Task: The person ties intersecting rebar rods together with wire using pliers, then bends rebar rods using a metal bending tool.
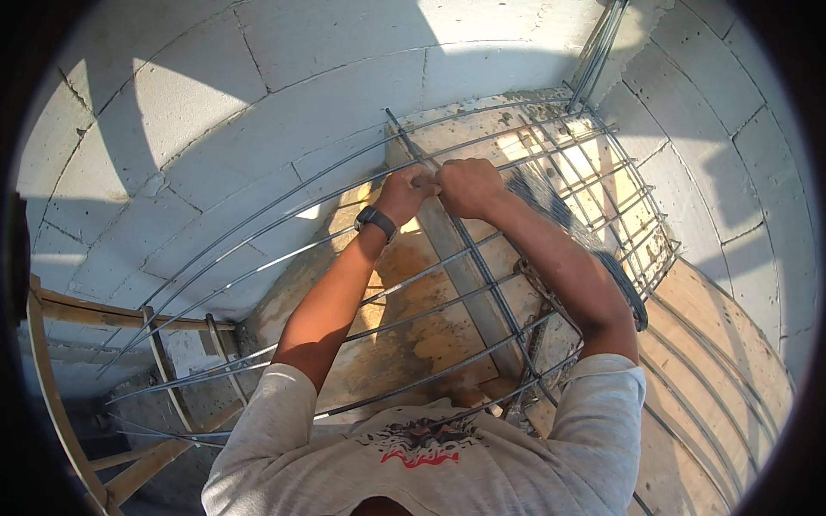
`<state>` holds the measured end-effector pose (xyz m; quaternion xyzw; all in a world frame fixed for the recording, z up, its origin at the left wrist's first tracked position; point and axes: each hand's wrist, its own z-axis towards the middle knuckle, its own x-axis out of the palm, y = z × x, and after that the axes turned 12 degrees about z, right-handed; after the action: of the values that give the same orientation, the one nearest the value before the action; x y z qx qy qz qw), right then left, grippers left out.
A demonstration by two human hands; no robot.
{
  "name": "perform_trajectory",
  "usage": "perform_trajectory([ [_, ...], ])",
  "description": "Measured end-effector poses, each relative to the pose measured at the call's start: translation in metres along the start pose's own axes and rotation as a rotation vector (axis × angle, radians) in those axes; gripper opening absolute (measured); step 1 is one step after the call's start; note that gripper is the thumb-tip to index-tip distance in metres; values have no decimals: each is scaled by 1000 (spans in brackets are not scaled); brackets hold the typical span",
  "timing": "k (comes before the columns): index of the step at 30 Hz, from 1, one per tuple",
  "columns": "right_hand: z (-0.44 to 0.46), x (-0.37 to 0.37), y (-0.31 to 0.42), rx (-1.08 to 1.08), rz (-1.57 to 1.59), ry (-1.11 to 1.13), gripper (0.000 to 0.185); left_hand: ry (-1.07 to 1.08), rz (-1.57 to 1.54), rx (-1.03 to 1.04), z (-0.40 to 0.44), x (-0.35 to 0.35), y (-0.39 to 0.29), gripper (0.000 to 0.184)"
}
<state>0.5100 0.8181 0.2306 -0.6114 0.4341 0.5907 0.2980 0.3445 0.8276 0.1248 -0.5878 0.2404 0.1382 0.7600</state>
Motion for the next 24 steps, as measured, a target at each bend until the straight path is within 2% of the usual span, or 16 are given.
perform_trajectory([
  [2,0,5,-1,-65,-57,-4,19,-1,10,-26,2,0,-4,17],
  [5,2,1,6,-172,-154,6,16,-102,-49,47,1,12,8,18],
  [8,13,2,8,-311,-243,33,12,-184,83,74,1,21,17,21],
  [11,24,-3,15,-414,-348,78,9,-96,16,71,7,18,25,23],
  [14,45,-3,10,-567,-369,81,9,-51,-126,203,8,8,22,24],
  [18,75,-11,2,-708,-316,26,11,64,-219,29,15,11,22,24],
  [21,83,-22,3,-399,-204,131,13,113,-289,-70,18,4,14,25],
  [24,84,-22,-11,-247,-123,98,15,103,-323,-101,22,17,23,29],
])
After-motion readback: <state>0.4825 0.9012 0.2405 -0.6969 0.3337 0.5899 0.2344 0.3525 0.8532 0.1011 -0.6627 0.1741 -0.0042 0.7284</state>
